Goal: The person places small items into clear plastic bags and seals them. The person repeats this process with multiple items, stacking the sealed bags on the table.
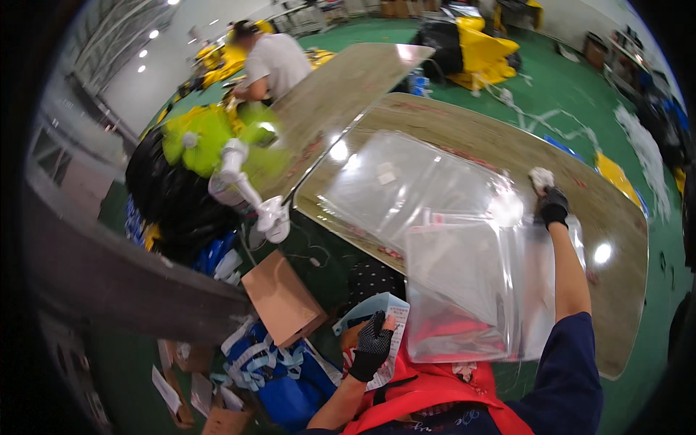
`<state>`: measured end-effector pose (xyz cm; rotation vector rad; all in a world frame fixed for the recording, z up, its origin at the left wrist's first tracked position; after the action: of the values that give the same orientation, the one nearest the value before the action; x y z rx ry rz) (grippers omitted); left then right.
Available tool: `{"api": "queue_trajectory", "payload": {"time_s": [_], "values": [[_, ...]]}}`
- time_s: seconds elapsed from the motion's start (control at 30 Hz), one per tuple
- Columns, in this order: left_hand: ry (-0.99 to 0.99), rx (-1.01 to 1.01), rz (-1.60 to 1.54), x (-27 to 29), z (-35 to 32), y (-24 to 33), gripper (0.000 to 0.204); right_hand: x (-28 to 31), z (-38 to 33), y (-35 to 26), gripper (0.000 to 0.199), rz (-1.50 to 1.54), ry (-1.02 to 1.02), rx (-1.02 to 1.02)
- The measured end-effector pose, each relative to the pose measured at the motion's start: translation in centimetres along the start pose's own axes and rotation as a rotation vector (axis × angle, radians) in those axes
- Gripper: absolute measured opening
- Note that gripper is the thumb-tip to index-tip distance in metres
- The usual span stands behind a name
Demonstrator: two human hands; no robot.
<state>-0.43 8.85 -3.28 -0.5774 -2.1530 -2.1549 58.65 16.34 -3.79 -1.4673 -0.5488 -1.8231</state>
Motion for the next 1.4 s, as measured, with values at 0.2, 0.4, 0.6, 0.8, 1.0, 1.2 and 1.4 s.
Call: {"api": "queue_trajectory", "payload": {"time_s": [0.2,0.4,0.6,0.8,1.0,1.2,1.4], "values": [[0.052,0.248,-0.513,3.3,-3.3,4.1,0.024,6.5,-7.7,-11.5,0.027,0.522,0.078,0.259],[0.015,0.213,-0.15,1.8,-3.2,7.8,0.035,15.0,-32.7,-27.5,0.064,1.506,-0.97,0.298],[-0.332,0.27,-0.077,2.2,-5.0,8.9,0.034,16.7,-34.4,-26.1,0.016,1.241,-0.479,0.386],[-0.291,0.177,0.19,3.0,-6.3,7.3,0.038,17.3,-35.7,-25.9,0.028,1.017,-0.475,0.688],[-0.419,0.133,0.27,3.1,-6.0,6.6,0.036,16.2,-36.0,-25.6,0.016,1.108,-0.645,0.633],[-0.351,0.371,0.09,4.4,-6.4,2.7,0.041,14.3,-30.4,-20.5,0.008,0.819,0.044,0.433],[-0.149,0.528,-0.489,6.4,-6.3,2.8,0.027,12.7,-32.4,-20.1,0.039,0.229,-0.069,0.865]]}}
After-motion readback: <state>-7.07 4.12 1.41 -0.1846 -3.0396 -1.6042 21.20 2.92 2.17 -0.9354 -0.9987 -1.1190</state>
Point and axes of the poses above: each hand's wrist, its own z-axis towards the middle knuckle, its own x-axis out of the back of the hand, y = z × x, the point moved 5 cm from there along z, towards the middle knuckle, and after that the axes turned 5 degrees about -z, right-handed, at the moved point
